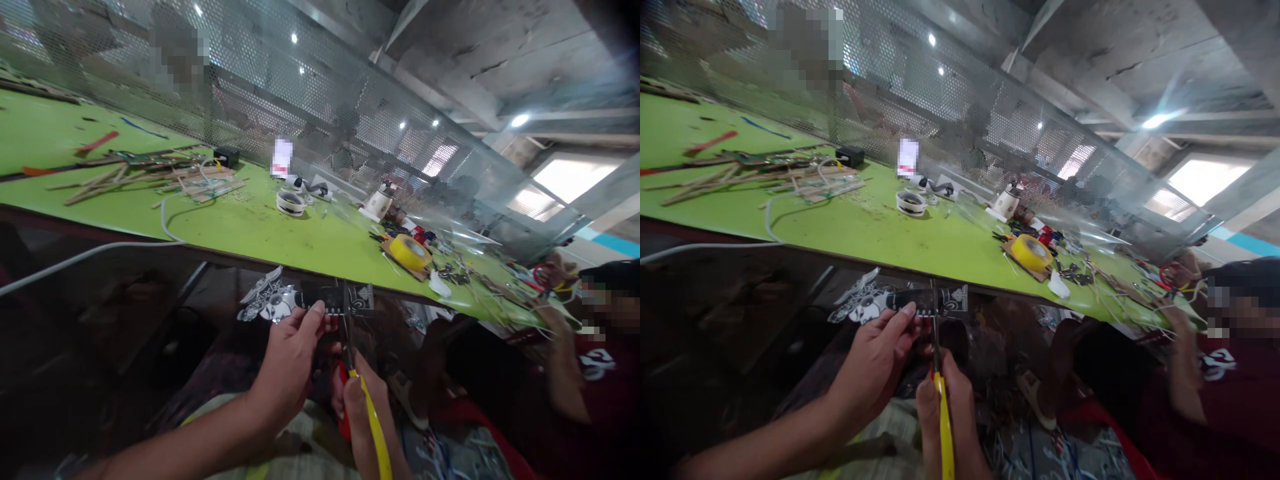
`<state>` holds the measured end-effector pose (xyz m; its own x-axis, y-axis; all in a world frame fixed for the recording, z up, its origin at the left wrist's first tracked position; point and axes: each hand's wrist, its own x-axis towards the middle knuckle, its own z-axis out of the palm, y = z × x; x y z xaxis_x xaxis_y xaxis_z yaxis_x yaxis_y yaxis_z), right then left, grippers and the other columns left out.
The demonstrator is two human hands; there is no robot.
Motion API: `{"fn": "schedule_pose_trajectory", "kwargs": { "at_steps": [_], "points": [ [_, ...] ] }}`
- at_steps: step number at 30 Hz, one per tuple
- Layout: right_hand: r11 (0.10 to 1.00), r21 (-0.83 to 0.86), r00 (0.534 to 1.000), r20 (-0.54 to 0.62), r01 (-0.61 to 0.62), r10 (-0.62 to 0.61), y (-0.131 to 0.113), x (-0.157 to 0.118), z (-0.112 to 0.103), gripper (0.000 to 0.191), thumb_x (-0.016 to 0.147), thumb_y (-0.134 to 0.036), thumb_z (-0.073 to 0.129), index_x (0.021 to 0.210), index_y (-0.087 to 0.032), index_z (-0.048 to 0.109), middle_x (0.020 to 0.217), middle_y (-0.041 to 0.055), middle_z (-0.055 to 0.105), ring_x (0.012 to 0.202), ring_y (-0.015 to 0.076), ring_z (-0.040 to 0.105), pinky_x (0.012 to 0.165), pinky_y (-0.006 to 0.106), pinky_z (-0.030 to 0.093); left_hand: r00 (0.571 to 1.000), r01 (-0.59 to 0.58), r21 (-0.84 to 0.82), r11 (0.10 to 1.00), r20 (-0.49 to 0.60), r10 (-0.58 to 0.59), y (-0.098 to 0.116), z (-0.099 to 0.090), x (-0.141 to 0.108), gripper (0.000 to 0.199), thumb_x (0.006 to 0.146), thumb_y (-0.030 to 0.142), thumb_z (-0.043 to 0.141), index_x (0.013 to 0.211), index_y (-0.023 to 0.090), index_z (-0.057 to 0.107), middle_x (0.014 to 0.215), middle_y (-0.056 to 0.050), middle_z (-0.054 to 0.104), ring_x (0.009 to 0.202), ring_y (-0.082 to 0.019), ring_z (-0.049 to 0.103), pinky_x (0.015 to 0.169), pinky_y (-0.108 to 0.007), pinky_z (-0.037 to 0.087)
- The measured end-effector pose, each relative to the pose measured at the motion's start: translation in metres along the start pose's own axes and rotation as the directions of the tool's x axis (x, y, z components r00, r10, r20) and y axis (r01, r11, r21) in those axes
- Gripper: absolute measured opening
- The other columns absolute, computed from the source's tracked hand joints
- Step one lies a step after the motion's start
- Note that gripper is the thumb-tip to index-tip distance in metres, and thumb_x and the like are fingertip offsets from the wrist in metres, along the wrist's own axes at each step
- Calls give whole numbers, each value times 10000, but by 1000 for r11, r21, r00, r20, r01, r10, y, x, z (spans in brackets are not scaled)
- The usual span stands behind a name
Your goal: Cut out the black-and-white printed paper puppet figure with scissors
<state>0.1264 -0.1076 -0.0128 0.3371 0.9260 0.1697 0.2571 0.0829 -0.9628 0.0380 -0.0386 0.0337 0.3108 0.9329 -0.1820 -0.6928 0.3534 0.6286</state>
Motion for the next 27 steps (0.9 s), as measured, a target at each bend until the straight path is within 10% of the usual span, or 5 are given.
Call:
{"fn": "schedule_pose_trajectory", "kwargs": {
  "at_steps": [27],
  "points": [
    [998,44,999,-4,-36,36,13,4,-2,694,695,-810,511,954,-191,689,513,-71,346,411,82,283,317,176,261,1000,-17,26,1000,1,17,1,-1,0,236,761,341,741,674,171,603,632,3,657,587,-127,610,523,-221,522]
  ]
}}
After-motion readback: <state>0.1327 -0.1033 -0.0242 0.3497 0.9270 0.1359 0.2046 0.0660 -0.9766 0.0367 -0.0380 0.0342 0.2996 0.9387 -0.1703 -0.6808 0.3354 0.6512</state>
